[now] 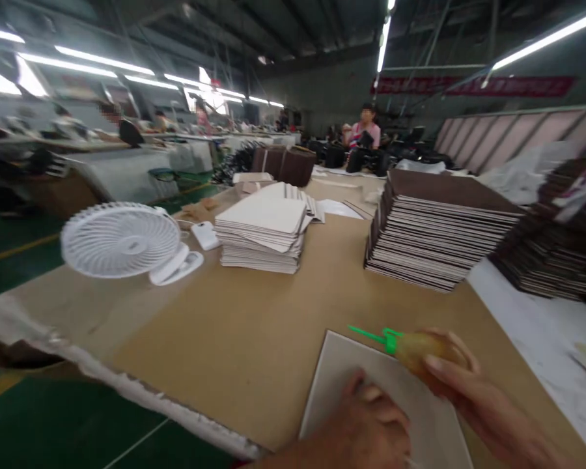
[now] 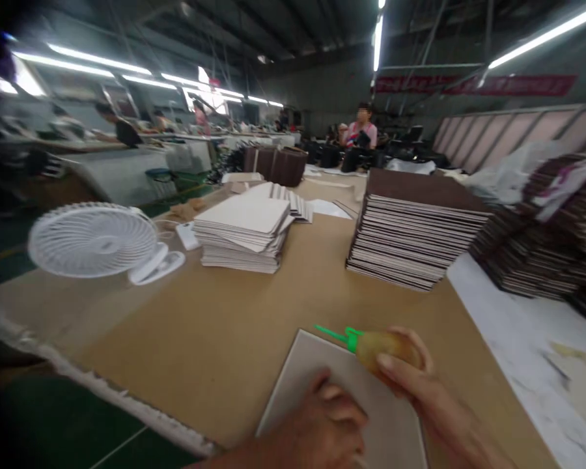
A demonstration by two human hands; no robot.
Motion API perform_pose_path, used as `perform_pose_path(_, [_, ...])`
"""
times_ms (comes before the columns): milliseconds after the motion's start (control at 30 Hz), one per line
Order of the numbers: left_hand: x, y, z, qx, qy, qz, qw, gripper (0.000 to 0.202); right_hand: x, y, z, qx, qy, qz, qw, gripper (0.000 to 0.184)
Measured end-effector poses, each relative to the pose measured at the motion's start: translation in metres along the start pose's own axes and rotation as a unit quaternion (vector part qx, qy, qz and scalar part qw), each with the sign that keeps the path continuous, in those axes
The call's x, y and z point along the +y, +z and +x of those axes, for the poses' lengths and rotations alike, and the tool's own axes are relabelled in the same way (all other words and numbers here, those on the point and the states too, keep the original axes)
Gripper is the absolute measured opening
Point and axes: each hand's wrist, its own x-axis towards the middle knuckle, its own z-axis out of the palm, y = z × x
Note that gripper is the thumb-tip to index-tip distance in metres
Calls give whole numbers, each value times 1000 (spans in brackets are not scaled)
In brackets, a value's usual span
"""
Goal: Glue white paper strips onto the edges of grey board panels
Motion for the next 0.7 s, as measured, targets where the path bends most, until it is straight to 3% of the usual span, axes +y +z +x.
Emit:
perform_pose_path(67, [-1,-1,-3,35,9,-46,998,13,-4,-4,-6,-41,71,13,997,39])
perform_pose_path(133, [2,-6,-8,59,9,-68,996,10,-12,4,-4,-51,91,-14,994,45])
perform_pose_path(333, [11,-16,-10,48,-8,-51,998,9,-30,24,4,-88,-43,-129,987,36])
perform_pose_path(700, [12,-20,-10,42,-15,-63,997,7,-50,25,22,-130,-94,-222,962,29])
